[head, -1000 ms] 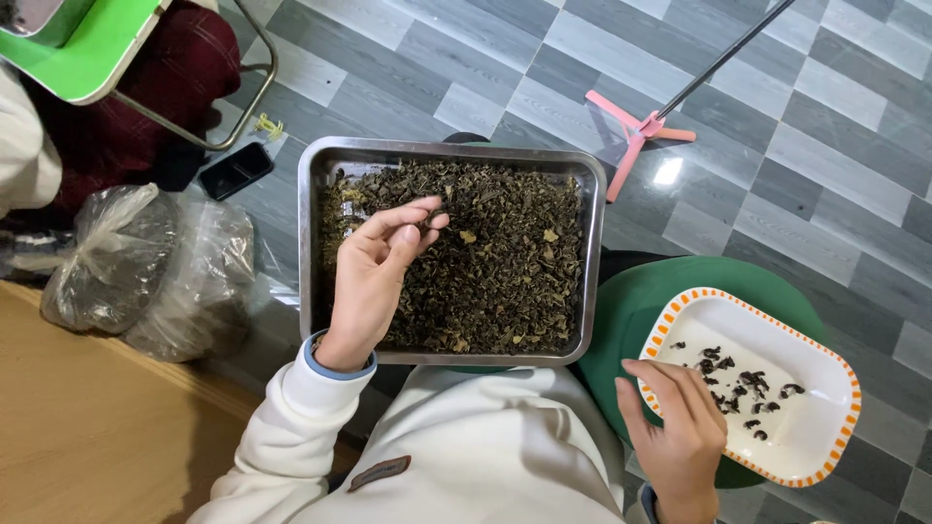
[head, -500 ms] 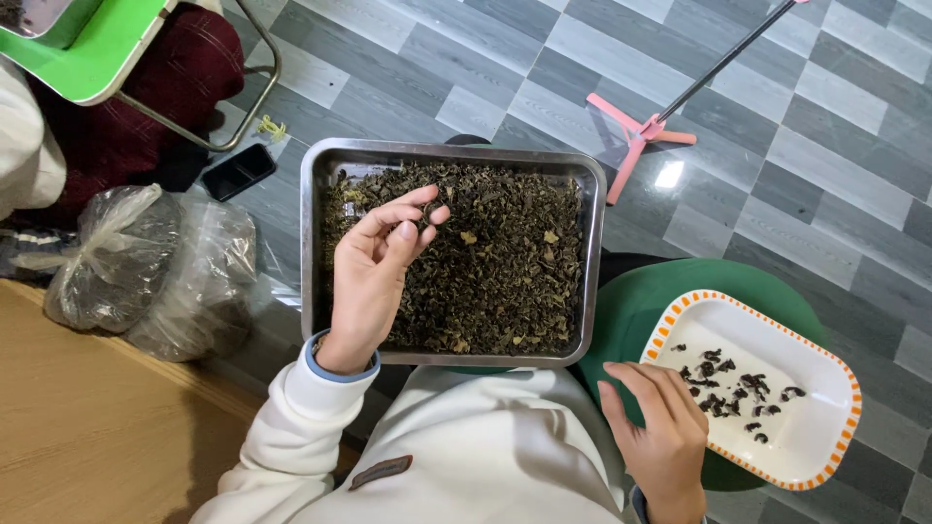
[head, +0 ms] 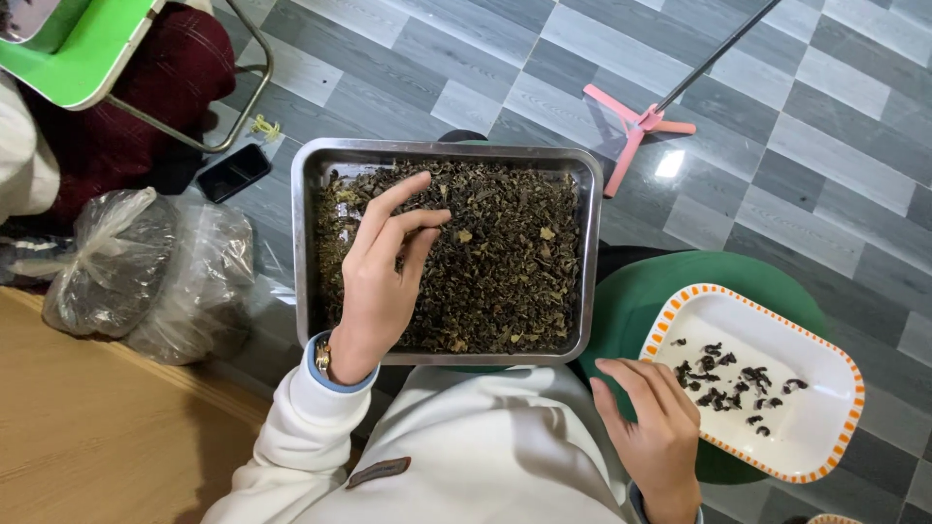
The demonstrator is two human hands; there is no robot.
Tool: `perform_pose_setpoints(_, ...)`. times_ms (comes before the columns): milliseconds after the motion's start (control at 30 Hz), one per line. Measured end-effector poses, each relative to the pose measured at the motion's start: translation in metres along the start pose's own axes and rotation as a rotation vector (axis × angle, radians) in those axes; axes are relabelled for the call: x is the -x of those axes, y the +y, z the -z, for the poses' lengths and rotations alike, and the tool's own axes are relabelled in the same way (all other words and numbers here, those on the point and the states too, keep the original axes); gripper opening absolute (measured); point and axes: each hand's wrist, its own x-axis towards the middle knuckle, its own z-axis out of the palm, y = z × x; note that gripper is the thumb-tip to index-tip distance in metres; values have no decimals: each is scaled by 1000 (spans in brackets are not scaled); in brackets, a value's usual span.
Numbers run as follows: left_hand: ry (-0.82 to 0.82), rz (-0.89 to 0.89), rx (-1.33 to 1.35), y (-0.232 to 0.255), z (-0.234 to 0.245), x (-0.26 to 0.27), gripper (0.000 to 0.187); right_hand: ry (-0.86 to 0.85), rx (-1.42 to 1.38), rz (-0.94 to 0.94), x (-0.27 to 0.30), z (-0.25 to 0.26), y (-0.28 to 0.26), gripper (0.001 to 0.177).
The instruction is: Manually sorting dried tea leaves by picking out specific pieces from a large tray and placing them into a smaller bowl.
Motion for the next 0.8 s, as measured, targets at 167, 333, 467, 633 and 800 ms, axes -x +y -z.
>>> perform_pose_setpoints(167, 5, -235, 31, -8, -32, 21, 21, 0, -276, -147, 2, -12, 4, 29)
perform_pose_setpoints(333, -341, -497, 48, 37, -42, 48, 28, -162, -1510, -458, -2, -55, 6, 69)
perform_pose_setpoints(467, -407, -627, -71, 55, -54, 48, 32, -181, -2062, -799, -4, -62, 4, 60)
perform_pose_setpoints(633, -548, -742, -136, 60, -72, 49, 32, -30, -2204, -869, 0, -68, 4, 46)
perform_pose_setpoints(800, -597, -799, -182, 70, -76, 51, 32, 80, -2313, -893, 4, -70, 8, 35)
